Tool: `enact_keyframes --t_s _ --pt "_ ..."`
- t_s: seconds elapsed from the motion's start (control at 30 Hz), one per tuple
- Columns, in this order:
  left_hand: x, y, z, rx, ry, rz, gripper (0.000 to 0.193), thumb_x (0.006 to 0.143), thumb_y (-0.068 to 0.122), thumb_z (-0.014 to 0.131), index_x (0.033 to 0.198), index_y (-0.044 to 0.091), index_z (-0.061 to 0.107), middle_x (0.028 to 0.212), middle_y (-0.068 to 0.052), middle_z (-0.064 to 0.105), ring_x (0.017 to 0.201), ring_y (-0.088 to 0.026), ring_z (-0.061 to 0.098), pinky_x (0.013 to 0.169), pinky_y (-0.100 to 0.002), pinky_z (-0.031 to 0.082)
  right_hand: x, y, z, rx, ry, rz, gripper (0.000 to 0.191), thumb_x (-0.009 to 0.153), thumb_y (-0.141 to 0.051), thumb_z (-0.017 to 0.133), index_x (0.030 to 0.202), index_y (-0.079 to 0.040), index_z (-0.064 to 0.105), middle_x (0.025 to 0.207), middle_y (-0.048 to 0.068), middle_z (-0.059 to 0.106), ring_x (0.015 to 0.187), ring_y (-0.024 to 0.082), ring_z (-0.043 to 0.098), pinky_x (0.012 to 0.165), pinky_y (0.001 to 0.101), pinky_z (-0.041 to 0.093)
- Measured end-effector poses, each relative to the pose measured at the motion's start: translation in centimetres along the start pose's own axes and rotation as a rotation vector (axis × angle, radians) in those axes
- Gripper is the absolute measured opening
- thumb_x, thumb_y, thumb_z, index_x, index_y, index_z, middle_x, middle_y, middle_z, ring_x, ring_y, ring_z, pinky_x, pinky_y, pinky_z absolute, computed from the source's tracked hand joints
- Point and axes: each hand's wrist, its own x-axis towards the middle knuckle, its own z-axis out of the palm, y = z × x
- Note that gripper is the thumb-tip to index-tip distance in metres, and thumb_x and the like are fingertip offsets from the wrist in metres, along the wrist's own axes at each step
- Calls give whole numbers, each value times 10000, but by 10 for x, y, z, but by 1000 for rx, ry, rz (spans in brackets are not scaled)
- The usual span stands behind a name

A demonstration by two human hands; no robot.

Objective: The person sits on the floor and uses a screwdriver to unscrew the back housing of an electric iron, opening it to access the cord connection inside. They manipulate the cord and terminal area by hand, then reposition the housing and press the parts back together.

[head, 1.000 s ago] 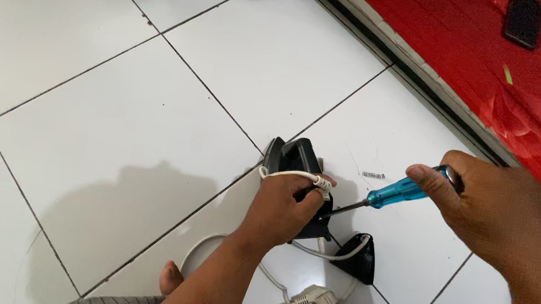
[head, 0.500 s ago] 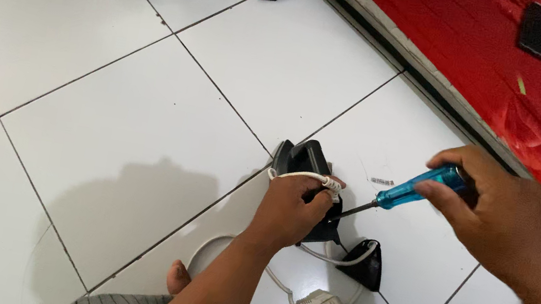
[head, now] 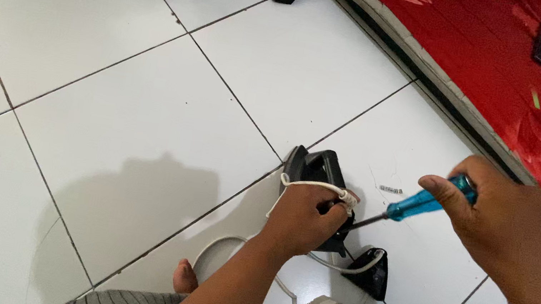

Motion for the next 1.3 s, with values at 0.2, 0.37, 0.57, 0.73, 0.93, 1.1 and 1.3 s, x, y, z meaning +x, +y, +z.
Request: enact_keyframes --t_s 0.2,0.37,0.57,0.73,0.93,1.1,1.3 --pt "-1 -1 2 56 51 138 298 832 260 616 978 82 804 706 -114 719 606 -211 668 593 -371 537 5 21 14 342 119 -256 384 1128 -394 424 1255 -107 645 747 94 614 591 201 591 511 318 472" --pt "4 -4 4 69 8 29 280 849 281 615 979 104 789 710 -109 727 604 -236 685 589 -385 546 4 22 -1 345 18 -239 407 1039 -420 495 1298 -123 596 781 47 649 630 165 650 527 322 510" --pt "0 -8 8 10 60 171 292 827 277 625 979 95 794 747 -123 731 638 -249 688 610 -378 543 -4 -6 -13 -169 -209 78 520 1069 -531 384 1098 -91 660 715 83 664 621 145 630 571 264 475" --pt "5 -4 5 40 40 133 281 848 279 628 954 78 793 745 -112 727 627 -228 676 610 -378 541 4 20 2 276 80 -236 365 1099 -365 448 1321 -147 637 756 76 577 577 198 575 512 354 492" --pt "4 1 -3 -32 -52 34 290 868 256 610 1027 88 784 729 -94 727 600 -194 639 606 -366 528 5 16 1 296 6 -131 408 1011 -399 527 1308 -132 612 739 29 639 612 154 624 518 331 527" --pt "-1 2 0 -35 -53 75 289 849 245 636 1028 74 784 750 -88 721 629 -177 646 621 -346 532 6 4 -1 -144 -165 21 531 1059 -567 355 1126 -139 660 695 58 680 568 150 651 527 293 498" --pt "3 0 1 -5 -119 -23 290 868 253 609 998 69 793 717 -120 719 609 -220 631 602 -374 513 13 27 9 365 -36 -260 404 1003 -446 442 1272 -191 604 690 31 580 519 177 524 469 363 447"
